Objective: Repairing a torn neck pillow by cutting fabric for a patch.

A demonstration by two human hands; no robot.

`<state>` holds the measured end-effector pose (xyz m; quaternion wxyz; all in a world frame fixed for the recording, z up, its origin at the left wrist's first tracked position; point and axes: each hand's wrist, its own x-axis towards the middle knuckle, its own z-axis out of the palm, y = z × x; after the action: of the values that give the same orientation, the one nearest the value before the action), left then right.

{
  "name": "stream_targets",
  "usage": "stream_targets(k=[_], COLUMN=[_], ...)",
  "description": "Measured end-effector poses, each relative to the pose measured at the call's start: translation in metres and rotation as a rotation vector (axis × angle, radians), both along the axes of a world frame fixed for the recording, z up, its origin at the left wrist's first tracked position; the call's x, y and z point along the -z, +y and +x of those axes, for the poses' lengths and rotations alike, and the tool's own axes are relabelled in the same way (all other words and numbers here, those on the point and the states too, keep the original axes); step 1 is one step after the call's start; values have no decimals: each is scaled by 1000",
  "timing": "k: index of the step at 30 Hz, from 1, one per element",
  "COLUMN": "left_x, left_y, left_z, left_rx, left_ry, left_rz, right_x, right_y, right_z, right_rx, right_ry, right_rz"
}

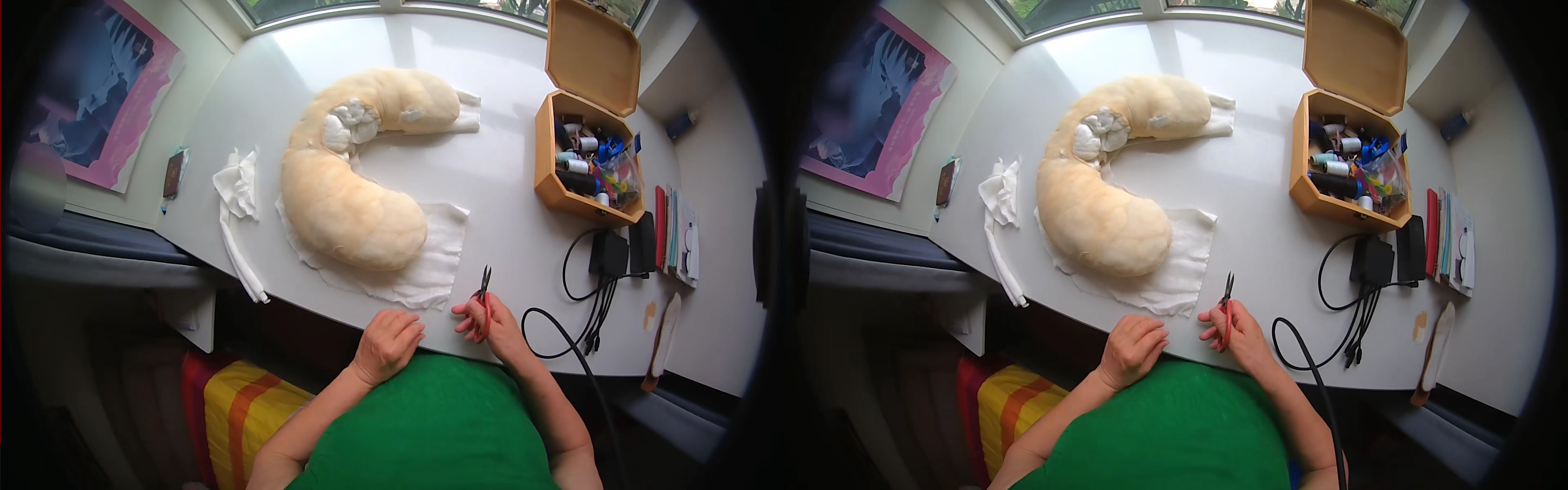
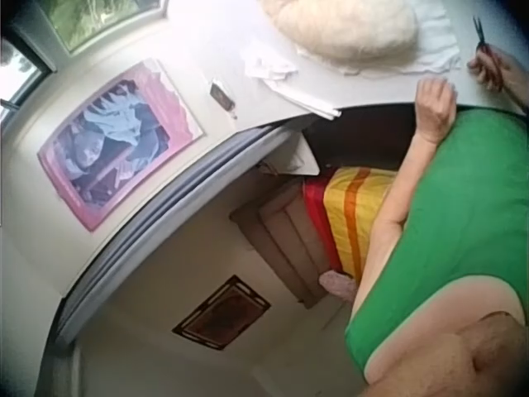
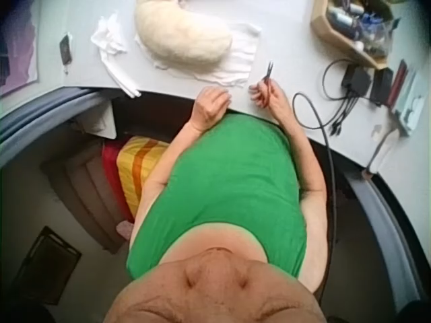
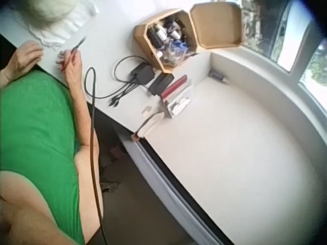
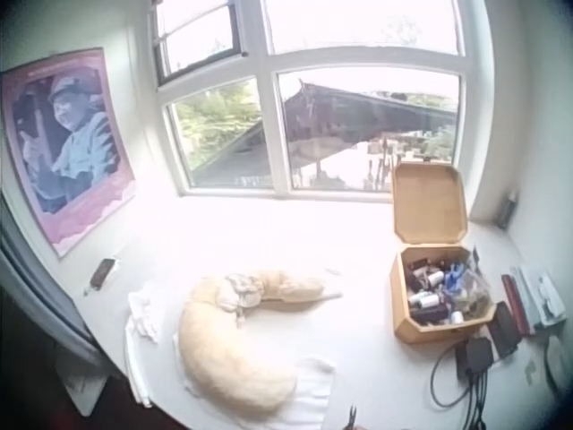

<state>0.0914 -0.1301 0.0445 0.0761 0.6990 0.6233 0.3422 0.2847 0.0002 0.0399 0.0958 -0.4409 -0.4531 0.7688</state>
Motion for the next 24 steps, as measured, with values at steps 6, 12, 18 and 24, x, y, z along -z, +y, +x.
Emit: stream_targets(k=[6,12,18,24], left_x=[-16,-56,-64,-29], left_y=[16,72,139,201], left_z=[-9,-43,-62,-67], left_rx=[-91,-67,72,264], left_ry=[-15,44,39,106], left_rz=[18,95,-102,-289], right_x=[-2,-10,1,-31], right_y=[2,9,10,12], right_z=[0,-1,5,-3], right_rx=[-76,-88,-64,-102], right_ry=[-15,-155,-203,-420], right_rz=[75,234,380,721])
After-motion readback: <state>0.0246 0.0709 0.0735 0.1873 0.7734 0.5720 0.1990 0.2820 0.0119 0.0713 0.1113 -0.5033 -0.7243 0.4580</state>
